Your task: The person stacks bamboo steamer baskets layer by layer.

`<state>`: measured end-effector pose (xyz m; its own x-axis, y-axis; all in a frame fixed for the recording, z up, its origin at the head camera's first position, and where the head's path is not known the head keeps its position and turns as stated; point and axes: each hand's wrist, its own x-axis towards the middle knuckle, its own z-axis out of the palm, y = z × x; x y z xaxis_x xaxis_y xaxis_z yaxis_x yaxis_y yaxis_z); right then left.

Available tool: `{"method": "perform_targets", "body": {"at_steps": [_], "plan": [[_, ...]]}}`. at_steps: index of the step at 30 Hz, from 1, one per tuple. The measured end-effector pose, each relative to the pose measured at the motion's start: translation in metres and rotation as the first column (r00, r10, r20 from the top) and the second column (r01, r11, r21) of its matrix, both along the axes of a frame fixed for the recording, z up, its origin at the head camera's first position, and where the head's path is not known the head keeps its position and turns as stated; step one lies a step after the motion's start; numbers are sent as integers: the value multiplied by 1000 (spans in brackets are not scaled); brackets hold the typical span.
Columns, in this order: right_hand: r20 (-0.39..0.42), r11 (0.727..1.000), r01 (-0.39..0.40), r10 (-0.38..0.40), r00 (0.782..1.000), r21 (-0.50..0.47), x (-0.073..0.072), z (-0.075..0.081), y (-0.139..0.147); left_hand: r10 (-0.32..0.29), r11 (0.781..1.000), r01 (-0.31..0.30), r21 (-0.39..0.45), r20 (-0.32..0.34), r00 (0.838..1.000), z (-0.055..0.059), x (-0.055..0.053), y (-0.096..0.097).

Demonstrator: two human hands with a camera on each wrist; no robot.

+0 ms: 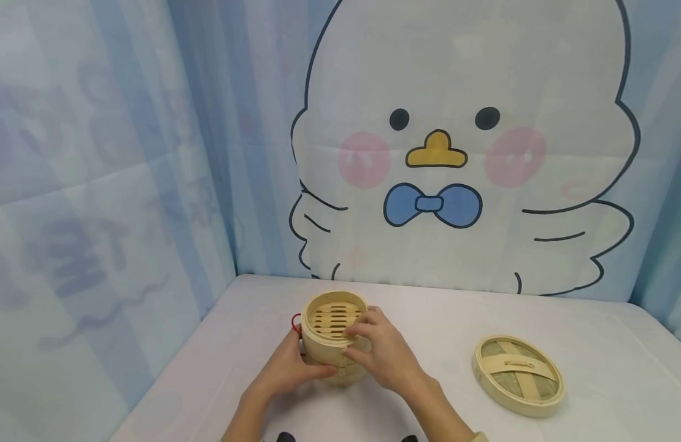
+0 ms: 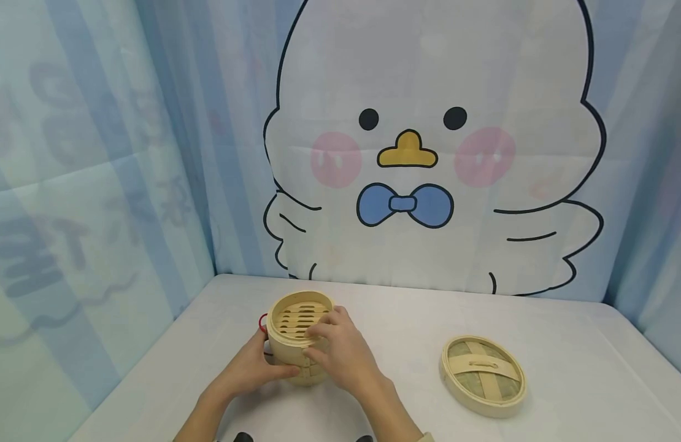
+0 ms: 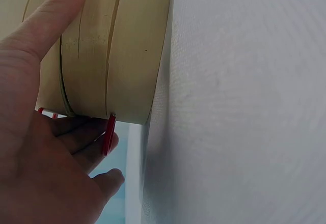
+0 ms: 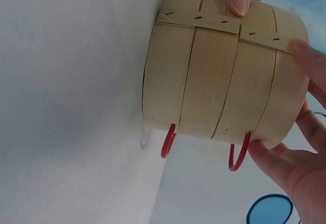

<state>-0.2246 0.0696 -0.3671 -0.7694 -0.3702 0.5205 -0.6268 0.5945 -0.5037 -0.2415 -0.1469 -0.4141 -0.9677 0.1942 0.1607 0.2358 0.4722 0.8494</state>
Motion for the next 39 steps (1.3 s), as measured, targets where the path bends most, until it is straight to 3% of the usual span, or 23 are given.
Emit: {"method": "perform_targets", "body": {"at_steps": [9,31,39], "plan": [[31,1000,16,-17,999,7,0,-1,-1,8,1000,-8,8,10,1000,-1,0,1],[-14,999,48,-48,999,-3,5,0,2,-22,1000,21,19,26,999,-1,0,0],[-42,999,18,-20,999,-27,5,1,10,38,999,-38,-5,90,995,4,2,-6]]}}
